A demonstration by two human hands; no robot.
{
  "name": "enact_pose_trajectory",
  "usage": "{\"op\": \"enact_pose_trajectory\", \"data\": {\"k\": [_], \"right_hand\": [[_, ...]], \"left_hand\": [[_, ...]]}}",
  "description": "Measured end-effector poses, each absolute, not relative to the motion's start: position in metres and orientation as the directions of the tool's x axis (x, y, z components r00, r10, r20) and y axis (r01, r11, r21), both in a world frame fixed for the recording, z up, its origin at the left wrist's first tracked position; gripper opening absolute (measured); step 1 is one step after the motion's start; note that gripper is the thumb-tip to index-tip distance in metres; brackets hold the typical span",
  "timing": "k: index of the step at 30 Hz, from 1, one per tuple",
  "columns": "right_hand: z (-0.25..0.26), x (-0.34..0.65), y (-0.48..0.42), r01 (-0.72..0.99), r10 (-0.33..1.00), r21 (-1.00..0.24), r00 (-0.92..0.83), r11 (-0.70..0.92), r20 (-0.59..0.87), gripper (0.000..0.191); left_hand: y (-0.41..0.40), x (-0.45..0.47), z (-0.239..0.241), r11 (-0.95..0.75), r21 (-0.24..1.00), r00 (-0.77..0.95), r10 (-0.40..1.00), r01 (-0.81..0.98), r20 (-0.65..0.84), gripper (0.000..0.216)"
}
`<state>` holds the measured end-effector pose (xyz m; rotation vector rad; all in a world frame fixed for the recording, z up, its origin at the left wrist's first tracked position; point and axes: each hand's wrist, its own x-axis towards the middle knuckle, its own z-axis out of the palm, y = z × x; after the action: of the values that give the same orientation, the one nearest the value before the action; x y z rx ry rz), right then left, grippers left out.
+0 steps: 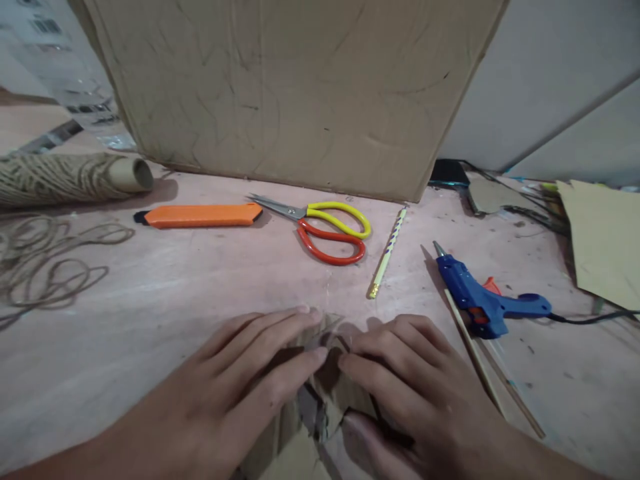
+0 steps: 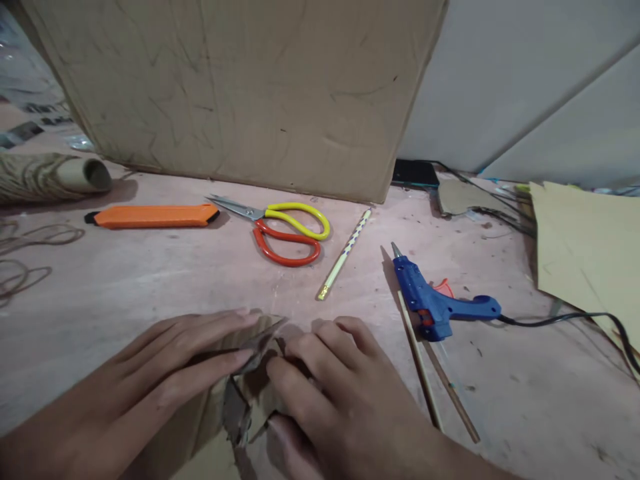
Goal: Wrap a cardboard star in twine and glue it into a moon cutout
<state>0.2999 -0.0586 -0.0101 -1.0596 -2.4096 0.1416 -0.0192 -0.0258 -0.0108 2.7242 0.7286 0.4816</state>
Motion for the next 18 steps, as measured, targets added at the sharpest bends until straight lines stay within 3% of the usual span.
{"op": "enact_pose_trajectory", "data": {"k": [6,9,12,18], "right_hand": [[0.001,0.311,-0.06,0.656,0.761,-0.386,-0.561,0.649,0.325,0.052],[0.001,0.315,-0.059,0.675,0.773,-0.377,-0.558,0.634,0.302,0.063],[0.0,0.316,-0.06,0.683,0.769,-0.352,-0.564,0.64,0.301,0.063],[0.0,0.314,-0.059,0.675,0.761,-0.352,-0.566,0.649,0.317,0.056]], "left_hand": [[-0.017,-0.021,-0.015,-0.823,0.41,0.809,0.521,0.393,0.273,0.1],[-0.01,-0.024,-0.021,-0.828,0.413,0.798,0.519,0.379,0.306,0.108],[-0.003,-0.028,-0.025,-0.826,0.367,0.78,0.543,0.429,0.311,0.117],[0.005,-0.034,-0.03,-0.903,0.25,0.84,0.419,0.349,0.344,0.111]]}}
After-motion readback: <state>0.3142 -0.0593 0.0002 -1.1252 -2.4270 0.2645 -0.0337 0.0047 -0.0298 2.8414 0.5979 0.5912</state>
